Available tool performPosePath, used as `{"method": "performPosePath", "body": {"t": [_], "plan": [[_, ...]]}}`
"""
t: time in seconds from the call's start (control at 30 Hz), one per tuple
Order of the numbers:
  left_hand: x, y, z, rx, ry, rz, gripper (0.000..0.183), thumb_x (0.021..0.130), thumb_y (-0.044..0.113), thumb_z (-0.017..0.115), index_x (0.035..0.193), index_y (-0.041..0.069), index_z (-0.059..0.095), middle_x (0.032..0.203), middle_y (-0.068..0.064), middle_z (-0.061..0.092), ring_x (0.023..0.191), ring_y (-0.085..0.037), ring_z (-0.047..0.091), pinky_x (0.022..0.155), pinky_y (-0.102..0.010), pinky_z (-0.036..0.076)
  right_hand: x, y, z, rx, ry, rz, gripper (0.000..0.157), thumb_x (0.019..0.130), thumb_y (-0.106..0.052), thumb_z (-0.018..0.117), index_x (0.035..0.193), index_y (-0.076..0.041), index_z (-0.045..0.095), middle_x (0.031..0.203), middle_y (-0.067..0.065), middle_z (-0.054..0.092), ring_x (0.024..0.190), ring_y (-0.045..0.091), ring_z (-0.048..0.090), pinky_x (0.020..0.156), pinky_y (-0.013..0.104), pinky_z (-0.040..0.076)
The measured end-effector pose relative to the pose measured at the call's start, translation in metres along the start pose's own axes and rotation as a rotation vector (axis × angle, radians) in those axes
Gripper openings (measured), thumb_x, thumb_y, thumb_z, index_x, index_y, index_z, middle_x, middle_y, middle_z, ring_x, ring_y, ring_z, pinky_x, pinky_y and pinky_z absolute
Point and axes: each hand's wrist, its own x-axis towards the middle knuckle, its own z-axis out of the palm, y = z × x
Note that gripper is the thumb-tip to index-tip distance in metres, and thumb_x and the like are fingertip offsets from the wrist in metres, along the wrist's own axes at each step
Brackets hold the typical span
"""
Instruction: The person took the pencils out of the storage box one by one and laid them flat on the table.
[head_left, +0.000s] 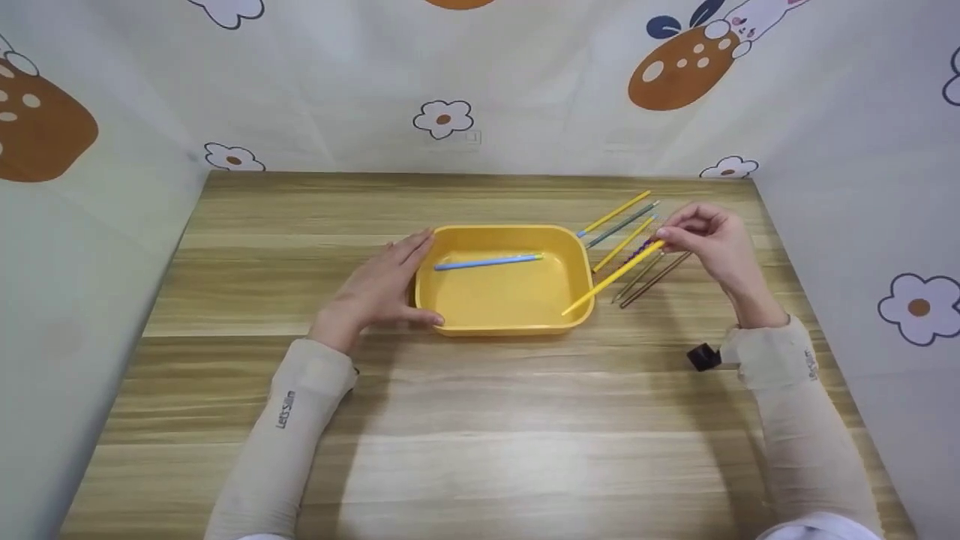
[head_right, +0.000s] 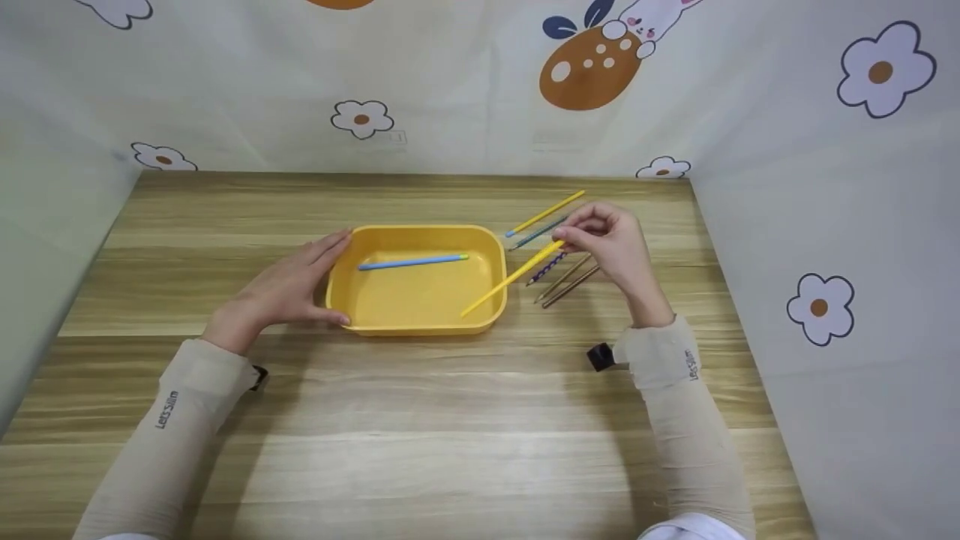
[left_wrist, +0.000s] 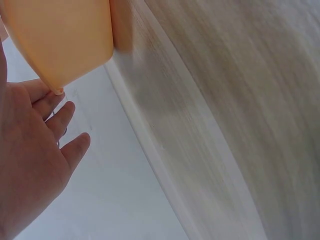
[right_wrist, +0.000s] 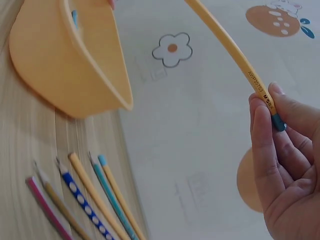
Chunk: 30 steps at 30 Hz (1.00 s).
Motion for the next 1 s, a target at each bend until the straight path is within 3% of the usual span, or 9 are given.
{"method": "performPosePath", "body": {"t": [0.33,0.57,0.83,1.0], "plan": [[0.0,0.0,0.001,0.002,0.003,0.003,0.128,0.071,0.076,0.071,0.162,0.012,0.006,0.17,-0.005,0.007,0.157,-0.025,0.01,0.131,-0.046,0.01,-0.012,0.015,-0.041,0.031,0.035,0.051,0.004,0.087,0.008,0.07,0.086,0.003,0.07,0.078,0.004,0.077,0.066,0.012,0.073,0.066,0.022,0.062],[0.0,-0.002,0.002,0.033,0.025,0.024,0.129,0.07,0.077,0.071,0.161,0.01,0.009,0.169,-0.007,0.012,0.156,-0.025,0.015,0.13,-0.047,0.016,-0.016,0.037,-0.073,0.078,0.033,0.082,0.011,0.088,0.012,0.065,0.085,0.002,0.07,0.077,0.005,0.077,0.068,0.012,0.074,0.066,0.021,0.062],[-0.001,-0.001,0.001,0.014,0.013,0.005,0.13,0.069,0.08,0.068,0.162,0.014,0.006,0.17,-0.004,0.009,0.157,-0.024,0.012,0.13,-0.047,0.013,-0.018,0.066,-0.111,0.05,0.04,0.212,0.017,0.091,0.009,0.063,0.084,-0.003,0.071,0.078,0.002,0.077,0.066,0.009,0.073,0.064,0.017,0.061],[-0.001,-0.001,0.001,0.019,0.011,0.007,0.129,0.07,0.078,0.069,0.162,0.014,0.005,0.17,-0.005,0.008,0.157,-0.025,0.012,0.13,-0.048,0.014,-0.016,0.077,-0.121,0.011,0.037,0.287,0.013,0.09,0.005,0.067,0.084,-0.006,0.072,0.078,0.001,0.077,0.065,0.008,0.072,0.065,0.018,0.061]]}}
